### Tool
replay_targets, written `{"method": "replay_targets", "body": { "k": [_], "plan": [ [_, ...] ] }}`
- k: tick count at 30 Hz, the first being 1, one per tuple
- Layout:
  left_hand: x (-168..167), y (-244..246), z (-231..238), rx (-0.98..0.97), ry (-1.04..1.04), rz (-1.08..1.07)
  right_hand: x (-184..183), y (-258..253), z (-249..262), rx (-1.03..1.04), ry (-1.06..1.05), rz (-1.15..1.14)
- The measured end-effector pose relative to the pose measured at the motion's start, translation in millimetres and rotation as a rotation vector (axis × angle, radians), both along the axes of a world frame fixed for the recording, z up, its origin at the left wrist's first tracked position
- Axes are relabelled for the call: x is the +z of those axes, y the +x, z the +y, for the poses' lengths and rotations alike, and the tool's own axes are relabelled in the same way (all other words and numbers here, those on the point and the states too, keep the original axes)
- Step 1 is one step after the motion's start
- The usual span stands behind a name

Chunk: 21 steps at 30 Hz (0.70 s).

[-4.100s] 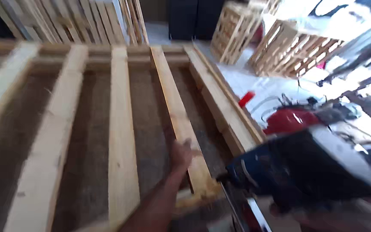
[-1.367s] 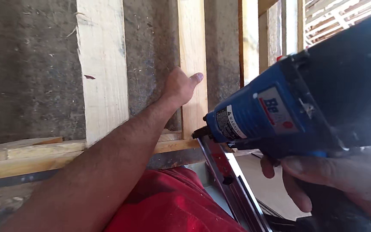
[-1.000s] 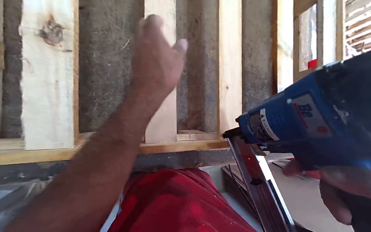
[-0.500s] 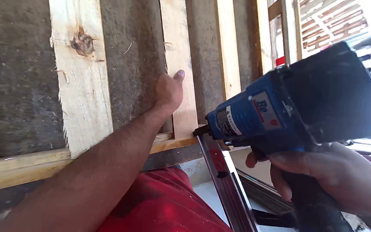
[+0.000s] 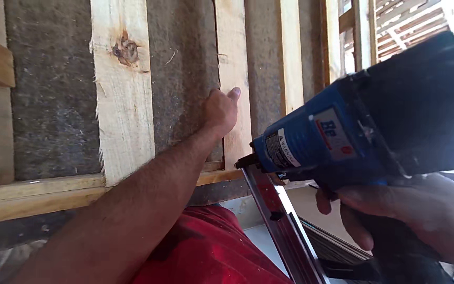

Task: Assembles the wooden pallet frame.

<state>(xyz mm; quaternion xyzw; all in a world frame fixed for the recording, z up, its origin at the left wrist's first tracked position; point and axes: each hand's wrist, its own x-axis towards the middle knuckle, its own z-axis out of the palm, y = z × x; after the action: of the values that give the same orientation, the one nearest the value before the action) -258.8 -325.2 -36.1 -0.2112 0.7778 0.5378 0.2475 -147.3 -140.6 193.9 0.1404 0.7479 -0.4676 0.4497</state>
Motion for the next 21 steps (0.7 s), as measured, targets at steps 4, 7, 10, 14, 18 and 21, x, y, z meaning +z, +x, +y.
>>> {"method": "replay_targets", "body": {
  "k": [4,7,10,14,18,21],
  "plan": [
    [10.3,-0.3,-14.0,-0.022,0.049,0.027,-2.8,-6.4,-9.8,0.031,0.012,-0.019],
    [40.1,10.3,-48.6,0.046,0.014,0.208,-1.9,-6.7,-16.1,0.015,0.059,-0.017],
    [67.6,21.9,-114.0,0.046,-0.144,0.485,5.2,0.1,-26.9,-0.063,0.08,0.029],
    [27.3,28.9,-206.2,0.076,-0.371,0.549,30.1,31.5,-35.8,-0.274,0.043,0.282],
    [-14.8,40.0,-228.8,0.131,-0.142,0.27,60.5,61.3,-60.0,-0.506,0.012,0.427],
    [-10.4,51.9,-217.6,0.167,0.201,0.061,67.0,71.0,-91.7,-0.544,0.023,0.452]
  ]
}}
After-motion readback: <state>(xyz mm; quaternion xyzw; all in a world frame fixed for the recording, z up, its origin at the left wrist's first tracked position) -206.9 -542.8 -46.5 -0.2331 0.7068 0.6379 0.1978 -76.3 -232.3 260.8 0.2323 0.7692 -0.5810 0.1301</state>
